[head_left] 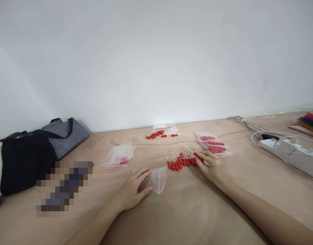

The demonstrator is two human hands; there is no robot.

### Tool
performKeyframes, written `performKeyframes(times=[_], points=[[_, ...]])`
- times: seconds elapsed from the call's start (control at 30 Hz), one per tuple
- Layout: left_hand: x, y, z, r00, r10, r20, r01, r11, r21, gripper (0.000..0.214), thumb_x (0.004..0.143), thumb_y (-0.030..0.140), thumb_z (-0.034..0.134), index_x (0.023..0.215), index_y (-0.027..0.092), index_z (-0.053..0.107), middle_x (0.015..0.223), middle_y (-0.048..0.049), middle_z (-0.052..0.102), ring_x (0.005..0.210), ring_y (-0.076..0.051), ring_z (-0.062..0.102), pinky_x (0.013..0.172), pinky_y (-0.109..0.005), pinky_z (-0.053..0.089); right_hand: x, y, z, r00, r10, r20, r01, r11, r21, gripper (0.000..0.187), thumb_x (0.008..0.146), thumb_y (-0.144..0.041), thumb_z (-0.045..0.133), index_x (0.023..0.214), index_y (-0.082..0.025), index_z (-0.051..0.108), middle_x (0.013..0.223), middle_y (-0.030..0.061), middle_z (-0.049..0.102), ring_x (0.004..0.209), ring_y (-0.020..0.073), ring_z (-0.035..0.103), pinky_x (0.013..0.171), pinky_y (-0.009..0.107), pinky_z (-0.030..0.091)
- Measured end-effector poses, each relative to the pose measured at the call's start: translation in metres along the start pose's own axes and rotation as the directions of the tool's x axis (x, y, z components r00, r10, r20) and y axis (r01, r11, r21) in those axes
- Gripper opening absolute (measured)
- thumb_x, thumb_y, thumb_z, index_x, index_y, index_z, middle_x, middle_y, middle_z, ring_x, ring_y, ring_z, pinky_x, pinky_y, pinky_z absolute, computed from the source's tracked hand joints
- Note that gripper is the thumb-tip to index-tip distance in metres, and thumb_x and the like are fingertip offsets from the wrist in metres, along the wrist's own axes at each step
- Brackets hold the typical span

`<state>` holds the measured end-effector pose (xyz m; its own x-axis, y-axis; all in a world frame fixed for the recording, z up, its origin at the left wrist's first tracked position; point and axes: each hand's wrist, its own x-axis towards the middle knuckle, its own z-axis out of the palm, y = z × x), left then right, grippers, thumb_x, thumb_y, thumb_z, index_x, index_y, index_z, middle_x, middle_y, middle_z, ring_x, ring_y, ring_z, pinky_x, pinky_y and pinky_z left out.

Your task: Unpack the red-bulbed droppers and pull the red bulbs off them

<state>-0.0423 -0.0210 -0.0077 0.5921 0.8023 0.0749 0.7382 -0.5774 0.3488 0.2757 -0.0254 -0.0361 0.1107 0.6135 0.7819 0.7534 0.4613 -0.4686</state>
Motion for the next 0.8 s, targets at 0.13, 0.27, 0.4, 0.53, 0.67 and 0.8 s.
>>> performKeyframes(times=[0.13, 0.27, 0.4, 0.53, 0.67, 0.8], points=[[0.0, 0.001, -0.001, 1.0, 0.0, 0.002, 0.0, 1.0, -0.003, 0.049, 0.081, 0.041, 0.048, 0.125, 0.018, 0.045, 0.134, -0.0114, 0.041, 0.122, -0.027, 0.038, 0.099, -0.046, 0.035, 0.005, 0.0, 0.01, 0.998, -0.044, -0.055, 0.043, 0.999, -0.021, 0.02, 0.081, -0.027, 0.049, 0.093, -0.023, 0.065, 0.086, 0.0029, 0.063, 0.074, 0.0141, 0.061, 0.068, 0.026, 0.05], [0.0, 0.001, -0.001, 1.0, 0.01, 0.0, -0.01, 1.0, -0.007, 0.047, 0.081, 0.04, 0.048, 0.124, 0.019, 0.046, 0.134, -0.0103, 0.041, 0.122, -0.027, 0.038, 0.099, -0.045, 0.035, 0.006, 0.006, 0.016, 0.991, -0.052, -0.124, 0.036, 0.992, -0.125, 0.022, 0.081, -0.028, 0.047, 0.091, -0.022, 0.065, 0.087, 0.0052, 0.06, 0.075, 0.0151, 0.059, 0.065, 0.027, 0.048], [0.001, 0.002, -0.001, 1.0, 0.008, 0.01, -0.008, 1.0, -0.004, 0.047, 0.082, 0.041, 0.047, 0.124, 0.02, 0.045, 0.135, -0.0097, 0.04, 0.123, -0.026, 0.038, 0.1, -0.044, 0.034, 0.002, 0.013, 0.021, 0.998, -0.068, -0.007, 0.064, 0.972, -0.225, 0.025, 0.084, -0.026, 0.041, 0.088, -0.019, 0.065, 0.08, 0.0063, 0.056, 0.069, 0.0145, 0.054, 0.062, 0.028, 0.045], [0.001, 0.003, -0.002, 0.999, -0.009, 0.04, 0.009, 1.0, 0.013, 0.049, 0.083, 0.042, 0.045, 0.126, 0.02, 0.043, 0.136, -0.0097, 0.038, 0.124, -0.025, 0.036, 0.101, -0.044, 0.032, -0.003, 0.011, 0.024, 0.979, -0.085, 0.185, 0.136, 0.948, -0.288, 0.027, 0.085, -0.029, 0.041, 0.08, -0.019, 0.065, 0.072, 0.005, 0.053, 0.067, 0.0141, 0.05, 0.064, 0.028, 0.039], [0.001, 0.004, -0.002, 0.999, -0.014, 0.052, 0.013, 1.0, 0.021, 0.049, 0.083, 0.042, 0.044, 0.127, 0.019, 0.042, 0.137, -0.0101, 0.037, 0.125, -0.025, 0.034, 0.102, -0.043, 0.032, -0.006, 0.003, 0.024, 0.96, -0.054, 0.276, 0.137, 0.946, -0.293, 0.031, 0.087, -0.035, 0.04, 0.078, -0.02, 0.065, 0.072, 0.0037, 0.055, 0.07, 0.0137, 0.051, 0.07, 0.03, 0.032], [0.0, 0.0, 0.0, 0.999, 0.013, 0.029, -0.013, 1.0, 0.022, 0.049, 0.084, 0.043, 0.044, 0.127, 0.02, 0.042, 0.136, -0.01, 0.038, 0.123, -0.025, 0.036, 0.1, -0.044, 0.034, -0.006, -0.004, 0.023, 0.963, -0.047, 0.265, 0.131, 0.941, -0.311, 0.034, 0.087, -0.043, 0.04, 0.081, -0.02, 0.065, 0.074, 0.0036, 0.056, 0.072, 0.0138, 0.052, 0.071, 0.03, 0.028]])
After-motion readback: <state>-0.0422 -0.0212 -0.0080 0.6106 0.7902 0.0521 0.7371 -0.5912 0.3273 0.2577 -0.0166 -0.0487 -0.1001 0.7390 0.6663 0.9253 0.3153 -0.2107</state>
